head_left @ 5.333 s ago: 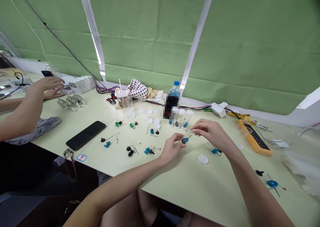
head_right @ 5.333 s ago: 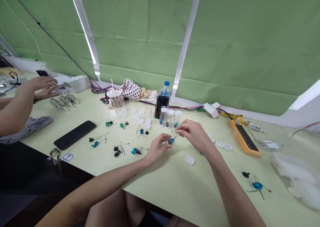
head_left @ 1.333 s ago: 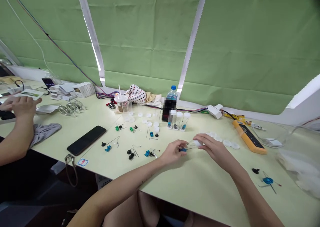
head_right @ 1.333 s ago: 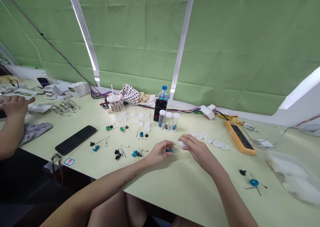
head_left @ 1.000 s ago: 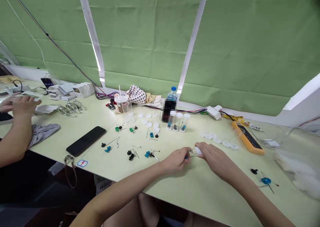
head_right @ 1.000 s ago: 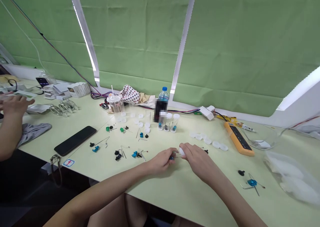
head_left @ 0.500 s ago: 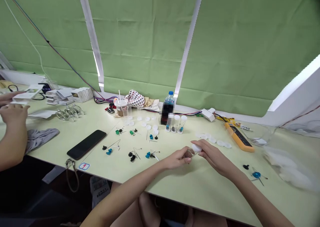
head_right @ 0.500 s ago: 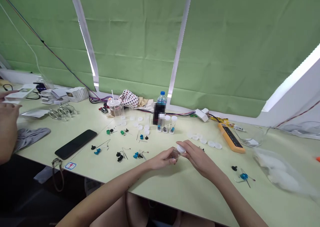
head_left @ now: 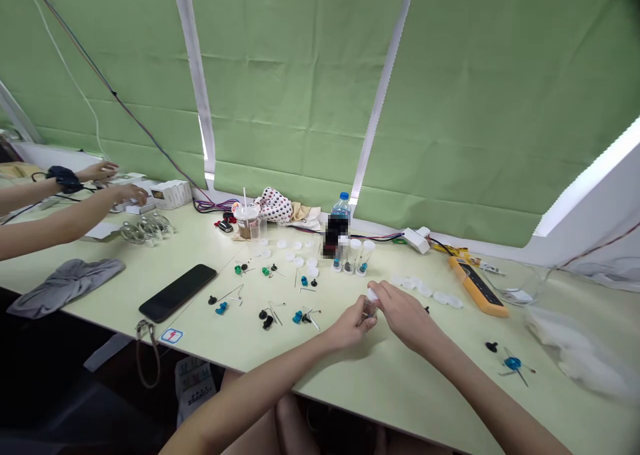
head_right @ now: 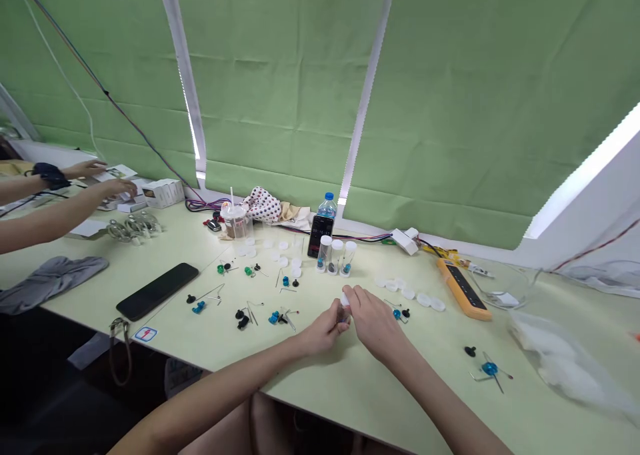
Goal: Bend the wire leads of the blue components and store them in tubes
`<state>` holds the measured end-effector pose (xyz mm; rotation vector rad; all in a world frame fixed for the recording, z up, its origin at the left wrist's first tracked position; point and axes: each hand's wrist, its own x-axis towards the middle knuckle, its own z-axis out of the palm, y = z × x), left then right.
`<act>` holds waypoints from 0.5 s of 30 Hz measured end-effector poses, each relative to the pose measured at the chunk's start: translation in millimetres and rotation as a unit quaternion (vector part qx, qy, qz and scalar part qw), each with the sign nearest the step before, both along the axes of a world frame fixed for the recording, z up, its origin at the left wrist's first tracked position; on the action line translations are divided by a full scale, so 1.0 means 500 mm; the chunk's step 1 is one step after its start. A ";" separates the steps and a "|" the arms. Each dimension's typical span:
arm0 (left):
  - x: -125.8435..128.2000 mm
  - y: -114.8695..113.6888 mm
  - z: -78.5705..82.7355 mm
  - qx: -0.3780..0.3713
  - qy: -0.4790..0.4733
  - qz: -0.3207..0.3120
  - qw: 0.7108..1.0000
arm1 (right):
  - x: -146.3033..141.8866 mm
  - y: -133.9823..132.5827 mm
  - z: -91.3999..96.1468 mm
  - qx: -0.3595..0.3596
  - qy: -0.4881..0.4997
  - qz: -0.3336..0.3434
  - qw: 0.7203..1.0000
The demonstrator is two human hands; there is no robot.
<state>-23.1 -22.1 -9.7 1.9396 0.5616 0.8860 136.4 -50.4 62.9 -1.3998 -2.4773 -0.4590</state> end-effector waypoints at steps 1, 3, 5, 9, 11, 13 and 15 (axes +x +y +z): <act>0.000 0.002 0.002 -0.008 -0.005 0.006 1.000 | -0.003 0.002 0.005 -0.007 -0.004 0.000 1.000; 0.001 0.007 0.006 -0.026 -0.021 0.017 0.999 | -0.007 0.007 0.020 -0.025 -0.007 0.003 1.000; 0.001 0.010 0.008 -0.038 -0.032 0.023 0.999 | -0.013 0.010 0.035 -0.030 -0.022 0.000 0.999; 0.003 0.007 -0.002 -0.033 -0.032 0.022 0.999 | -0.030 0.008 0.051 0.011 -0.101 -0.021 0.995; 0.007 0.003 -0.011 -0.030 -0.051 0.017 0.998 | -0.043 0.001 0.048 0.036 -0.127 -0.032 0.991; 0.013 -0.002 -0.018 -0.026 -0.076 0.015 0.997 | -0.059 -0.010 0.039 0.062 -0.132 -0.056 0.988; 0.017 -0.005 -0.021 -0.006 -0.088 0.027 0.996 | -0.074 -0.022 0.027 0.093 -0.123 -0.104 0.983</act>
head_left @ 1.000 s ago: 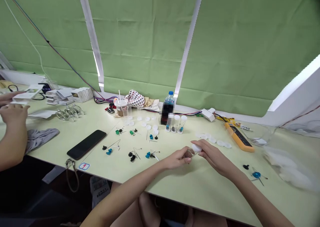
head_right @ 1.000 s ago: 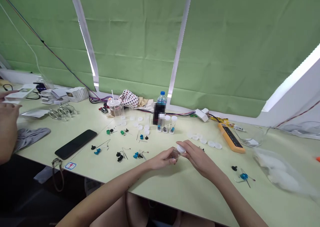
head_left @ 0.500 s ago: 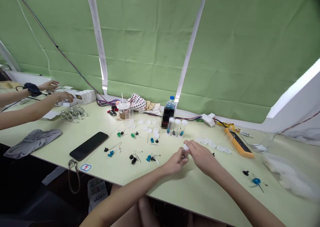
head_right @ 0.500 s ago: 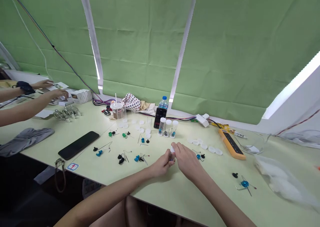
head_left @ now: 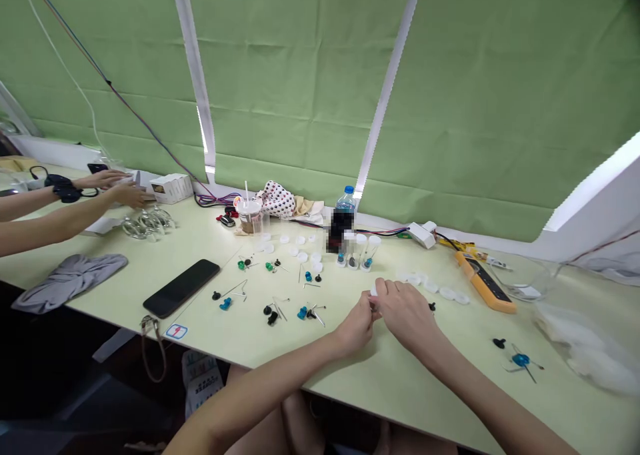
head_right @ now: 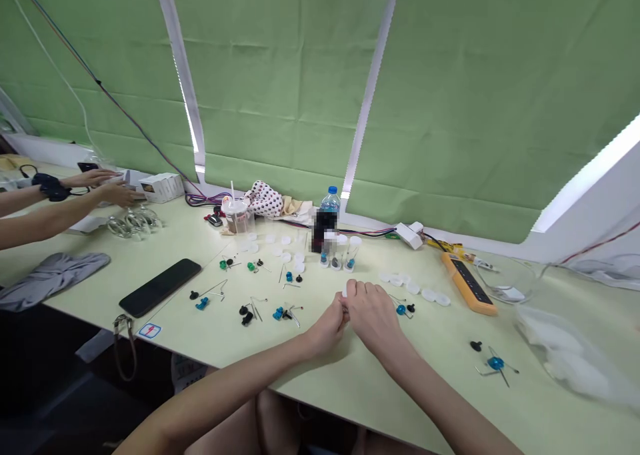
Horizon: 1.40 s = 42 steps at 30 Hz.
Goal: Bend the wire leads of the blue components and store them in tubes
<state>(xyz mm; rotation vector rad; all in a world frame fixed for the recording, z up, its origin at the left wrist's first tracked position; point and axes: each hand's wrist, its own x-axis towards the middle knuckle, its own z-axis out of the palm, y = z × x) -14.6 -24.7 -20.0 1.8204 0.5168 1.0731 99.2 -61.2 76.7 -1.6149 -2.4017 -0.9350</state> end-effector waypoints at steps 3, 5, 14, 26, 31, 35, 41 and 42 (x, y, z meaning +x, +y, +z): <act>0.000 0.001 0.006 0.040 0.017 0.036 0.998 | -0.009 -0.003 -0.009 0.024 0.036 -0.057 0.997; -0.004 0.007 0.015 0.036 0.033 0.060 0.997 | 0.000 0.018 0.001 -0.016 0.073 -0.045 0.996; -0.077 0.043 0.102 -0.056 -0.035 0.174 0.982 | 0.035 0.267 0.065 -0.006 0.168 0.048 0.985; -0.172 0.109 0.199 0.048 -0.056 0.271 0.960 | 0.059 0.274 0.038 -0.046 0.235 0.117 0.964; -0.123 0.162 0.233 0.140 -0.002 0.296 0.945 | 0.140 0.234 0.054 -0.071 0.389 0.090 0.914; -0.064 0.213 0.250 0.190 0.032 0.262 0.946 | 0.169 0.238 0.029 -0.056 0.350 -0.012 0.935; -0.008 0.256 0.229 0.224 0.175 0.282 0.916 | 0.138 0.270 -0.013 -0.076 0.306 -0.062 0.947; -0.005 0.260 0.222 0.239 0.195 0.294 0.905 | 0.134 0.277 -0.016 -0.077 0.309 -0.063 0.946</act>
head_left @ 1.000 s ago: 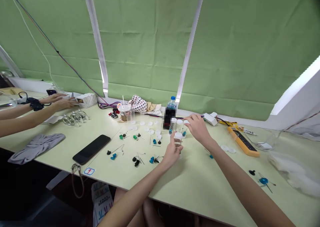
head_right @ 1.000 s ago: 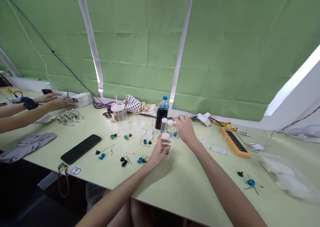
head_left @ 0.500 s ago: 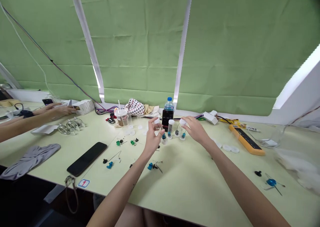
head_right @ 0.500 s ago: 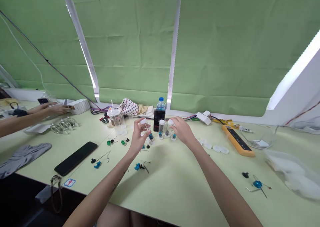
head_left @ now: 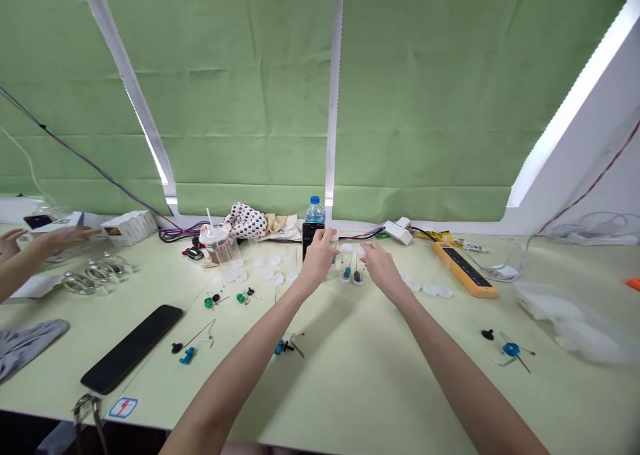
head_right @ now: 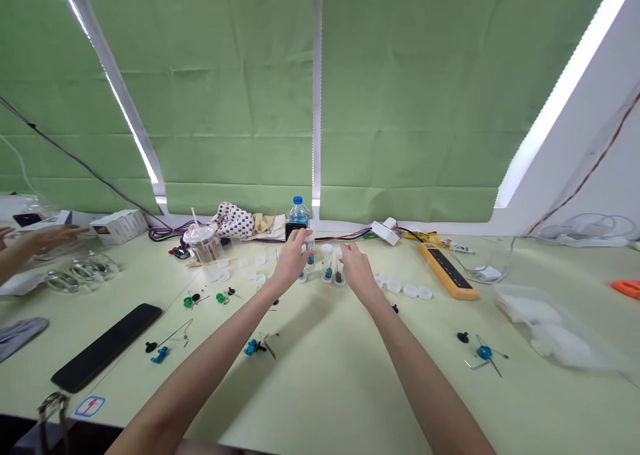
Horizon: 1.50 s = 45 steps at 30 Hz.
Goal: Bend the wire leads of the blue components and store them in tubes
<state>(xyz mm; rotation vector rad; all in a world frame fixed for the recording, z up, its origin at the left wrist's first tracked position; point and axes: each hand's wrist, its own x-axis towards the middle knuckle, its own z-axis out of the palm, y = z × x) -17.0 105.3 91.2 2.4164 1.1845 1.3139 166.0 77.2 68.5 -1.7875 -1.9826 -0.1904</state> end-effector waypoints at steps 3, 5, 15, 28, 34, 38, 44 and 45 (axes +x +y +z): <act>0.004 0.012 -0.016 0.054 0.072 0.043 0.995 | -0.004 0.019 -0.004 -0.006 0.010 0.000 1.000; 0.005 0.022 -0.023 0.090 0.111 0.058 0.988 | -0.001 0.029 -0.003 -0.012 0.017 0.006 1.000; 0.004 0.060 -0.063 0.107 0.169 0.109 0.974 | 0.019 0.063 0.008 -0.066 0.080 0.063 0.993; -0.020 0.070 -0.072 0.100 0.218 0.060 0.969 | 0.035 0.064 0.007 -0.073 0.163 0.127 0.976; -0.044 0.075 -0.051 0.004 0.119 0.033 0.992 | 0.025 0.059 0.013 -0.058 0.167 0.141 0.974; -0.057 0.086 -0.049 -0.039 0.089 -0.011 0.995 | 0.009 0.056 0.015 -0.051 0.160 0.161 0.973; -0.063 0.097 -0.063 -0.060 0.071 -0.037 0.995 | -0.006 0.058 0.005 -0.025 0.149 0.161 0.975; -0.063 0.098 -0.065 -0.061 0.068 -0.037 0.995 | -0.007 0.059 0.004 -0.021 0.148 0.161 0.976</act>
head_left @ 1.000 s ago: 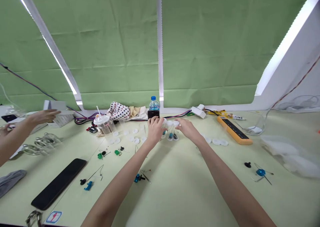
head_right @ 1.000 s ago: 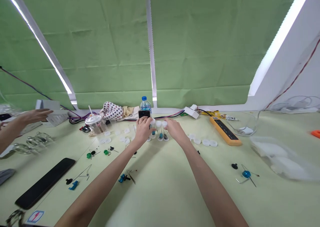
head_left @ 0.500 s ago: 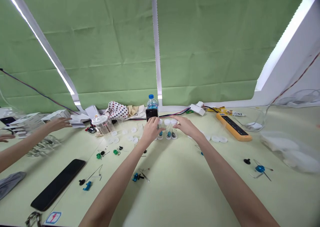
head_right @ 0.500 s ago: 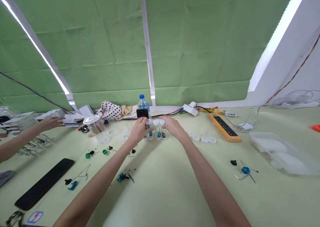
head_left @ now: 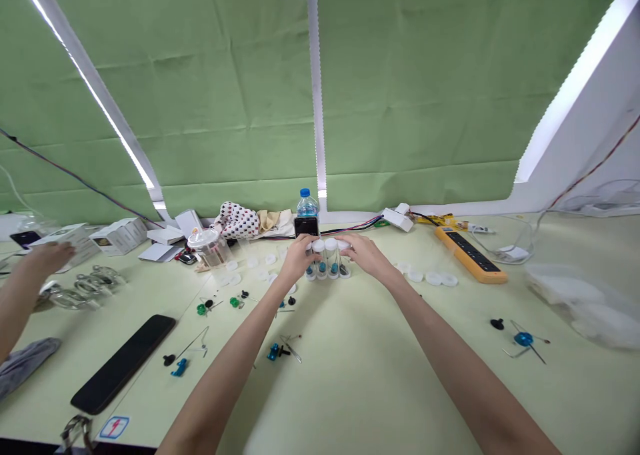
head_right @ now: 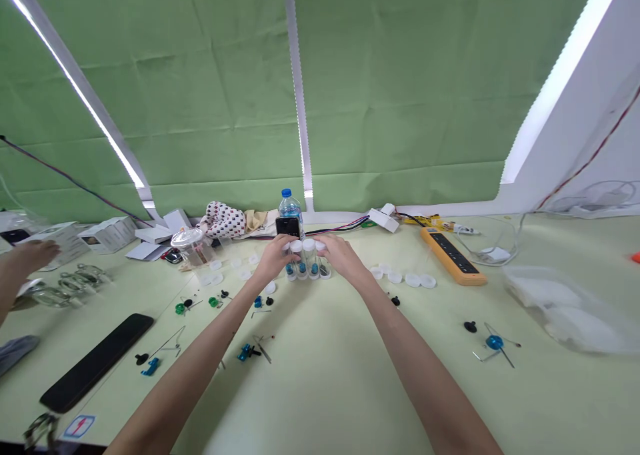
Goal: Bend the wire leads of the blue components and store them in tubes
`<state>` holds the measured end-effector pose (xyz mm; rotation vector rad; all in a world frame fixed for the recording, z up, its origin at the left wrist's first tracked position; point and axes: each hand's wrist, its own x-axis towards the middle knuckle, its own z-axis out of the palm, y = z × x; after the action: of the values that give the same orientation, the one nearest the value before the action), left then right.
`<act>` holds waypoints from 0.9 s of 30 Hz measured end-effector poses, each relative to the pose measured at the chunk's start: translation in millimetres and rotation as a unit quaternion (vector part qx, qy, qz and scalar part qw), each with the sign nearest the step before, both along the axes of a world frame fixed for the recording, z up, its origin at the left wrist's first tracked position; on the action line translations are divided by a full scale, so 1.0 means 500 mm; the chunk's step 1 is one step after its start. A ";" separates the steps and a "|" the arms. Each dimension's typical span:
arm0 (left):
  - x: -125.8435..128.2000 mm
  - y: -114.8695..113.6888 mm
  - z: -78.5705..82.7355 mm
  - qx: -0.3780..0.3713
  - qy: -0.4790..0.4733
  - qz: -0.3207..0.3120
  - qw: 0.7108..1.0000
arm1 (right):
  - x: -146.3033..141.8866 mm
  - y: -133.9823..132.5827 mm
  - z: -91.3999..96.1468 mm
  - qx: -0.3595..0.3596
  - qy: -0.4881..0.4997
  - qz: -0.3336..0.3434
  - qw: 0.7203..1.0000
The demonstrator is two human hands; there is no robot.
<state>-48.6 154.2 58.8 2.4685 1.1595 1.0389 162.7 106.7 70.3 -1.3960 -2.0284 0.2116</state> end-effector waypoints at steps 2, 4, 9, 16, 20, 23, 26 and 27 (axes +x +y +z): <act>0.002 0.000 -0.001 -0.003 -0.003 0.009 1.000 | 0.001 0.002 -0.002 0.000 -0.006 -0.002 1.000; 0.004 -0.001 -0.002 -0.007 -0.003 0.023 1.000 | 0.003 0.003 -0.001 -0.003 -0.013 -0.002 1.000; 0.008 -0.006 0.000 -0.003 0.001 0.044 0.999 | 0.007 0.007 -0.002 -0.013 -0.021 -0.013 1.000; 0.016 -0.018 0.013 0.061 0.040 0.022 0.997 | 0.004 0.000 0.001 -0.020 -0.012 -0.006 1.000; 0.024 -0.019 0.014 0.065 0.053 0.026 0.996 | -0.004 -0.008 0.006 -0.035 -0.013 -0.015 0.999; 0.024 -0.015 0.013 0.066 0.065 0.031 0.995 | -0.010 -0.012 0.006 -0.034 -0.013 -0.013 0.999; 0.021 -0.022 0.019 0.088 0.079 0.047 0.992 | -0.009 -0.018 0.013 -0.047 -0.022 -0.017 0.999; 0.020 -0.030 0.022 0.106 0.080 0.058 0.989 | -0.005 -0.022 0.020 -0.053 -0.026 -0.023 0.998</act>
<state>-38.7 139.1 69.8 2.7209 1.3160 1.0595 160.3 95.6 80.1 -1.5267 -2.0519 0.2691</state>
